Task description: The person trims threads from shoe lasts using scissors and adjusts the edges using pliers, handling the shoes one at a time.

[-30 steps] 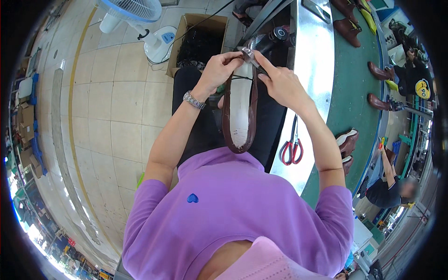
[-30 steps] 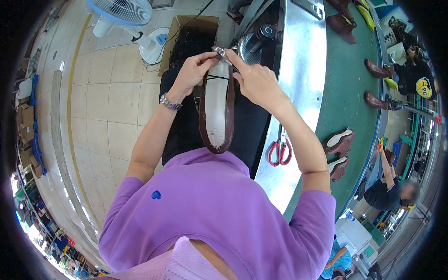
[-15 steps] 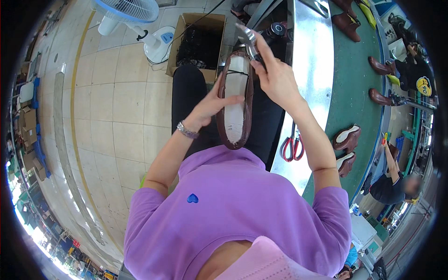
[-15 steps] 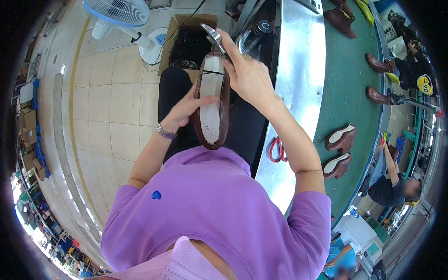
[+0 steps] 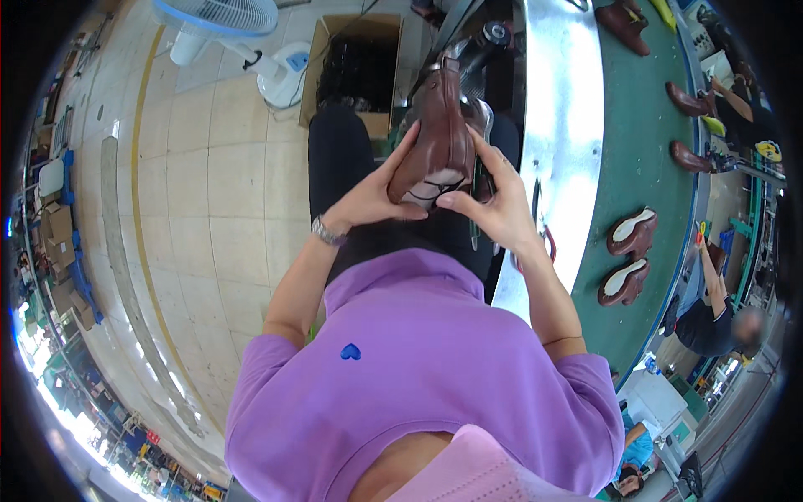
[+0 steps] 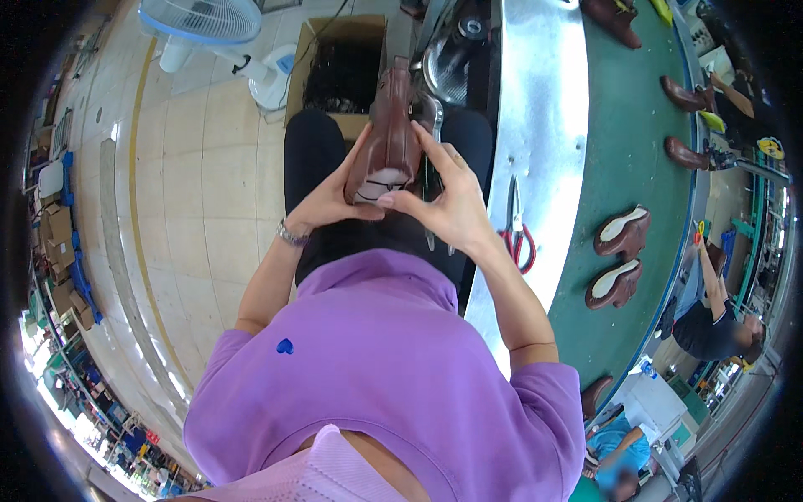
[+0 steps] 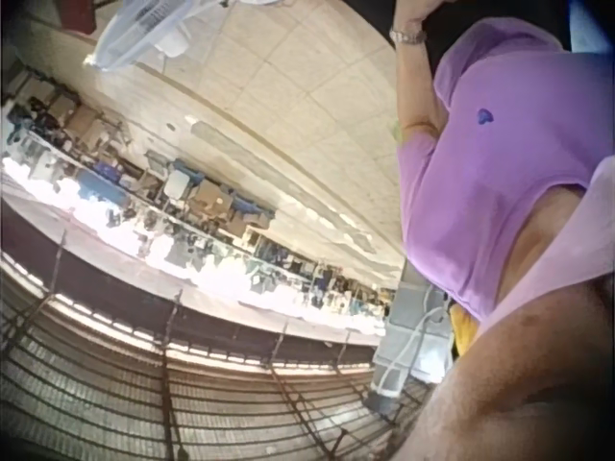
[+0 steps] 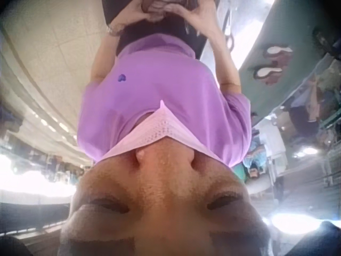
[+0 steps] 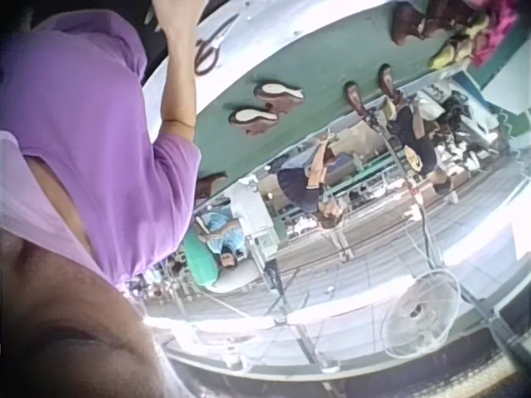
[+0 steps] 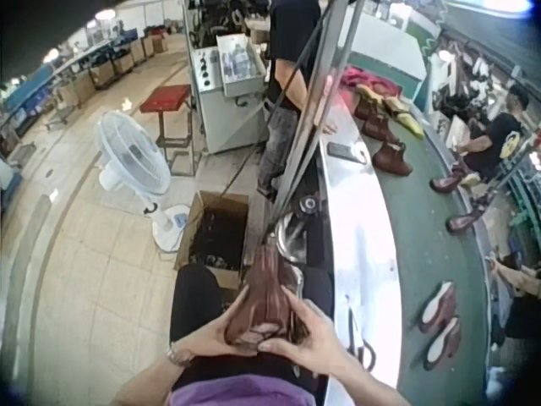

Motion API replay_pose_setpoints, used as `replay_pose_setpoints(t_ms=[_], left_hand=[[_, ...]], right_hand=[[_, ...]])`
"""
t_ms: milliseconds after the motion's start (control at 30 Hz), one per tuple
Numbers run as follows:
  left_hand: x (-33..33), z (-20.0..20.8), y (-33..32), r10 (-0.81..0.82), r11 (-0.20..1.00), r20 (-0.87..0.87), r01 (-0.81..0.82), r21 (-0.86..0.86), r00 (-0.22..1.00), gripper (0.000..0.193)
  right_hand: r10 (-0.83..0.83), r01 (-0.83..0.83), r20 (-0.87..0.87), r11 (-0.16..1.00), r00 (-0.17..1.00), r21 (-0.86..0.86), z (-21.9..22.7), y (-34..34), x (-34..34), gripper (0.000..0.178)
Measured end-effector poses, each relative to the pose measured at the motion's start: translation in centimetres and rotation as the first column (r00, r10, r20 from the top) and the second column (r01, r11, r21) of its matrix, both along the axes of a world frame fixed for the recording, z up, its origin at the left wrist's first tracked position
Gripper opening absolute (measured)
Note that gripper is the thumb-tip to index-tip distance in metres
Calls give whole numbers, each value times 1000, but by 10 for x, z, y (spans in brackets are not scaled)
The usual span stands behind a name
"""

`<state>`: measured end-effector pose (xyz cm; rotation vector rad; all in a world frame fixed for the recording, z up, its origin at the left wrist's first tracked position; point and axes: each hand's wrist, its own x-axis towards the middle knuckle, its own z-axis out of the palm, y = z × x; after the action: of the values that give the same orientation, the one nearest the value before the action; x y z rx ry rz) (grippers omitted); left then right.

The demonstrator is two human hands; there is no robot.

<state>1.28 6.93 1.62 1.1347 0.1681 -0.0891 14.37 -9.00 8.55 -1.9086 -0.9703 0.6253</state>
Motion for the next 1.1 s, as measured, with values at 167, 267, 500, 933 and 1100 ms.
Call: replay_pose_setpoints(t_ms=[167,267,500,933,1100], left_hand=[[-11,-39,-10,-100,979,25,94,180,995,125],[-24,-37,-9,-156,978,-25,158,133,987,134],[-7,-21,5,-122,990,-72,116,-82,990,133],[1,8,-21,14,1000,-226,-15,-4,974,119],[3,11,-32,71,997,-238,-71,7,969,119]], right_hand=[[-3,7,57,998,998,-59,-32,-27,-38,78],[-1,4,24,992,1000,-128,-34,-35,-48,75],[29,-55,-133,979,991,-199,-29,-42,-53,71],[-41,55,156,994,987,-90,-42,-44,-69,74],[-52,70,171,993,984,-100,-42,-41,-71,75]])
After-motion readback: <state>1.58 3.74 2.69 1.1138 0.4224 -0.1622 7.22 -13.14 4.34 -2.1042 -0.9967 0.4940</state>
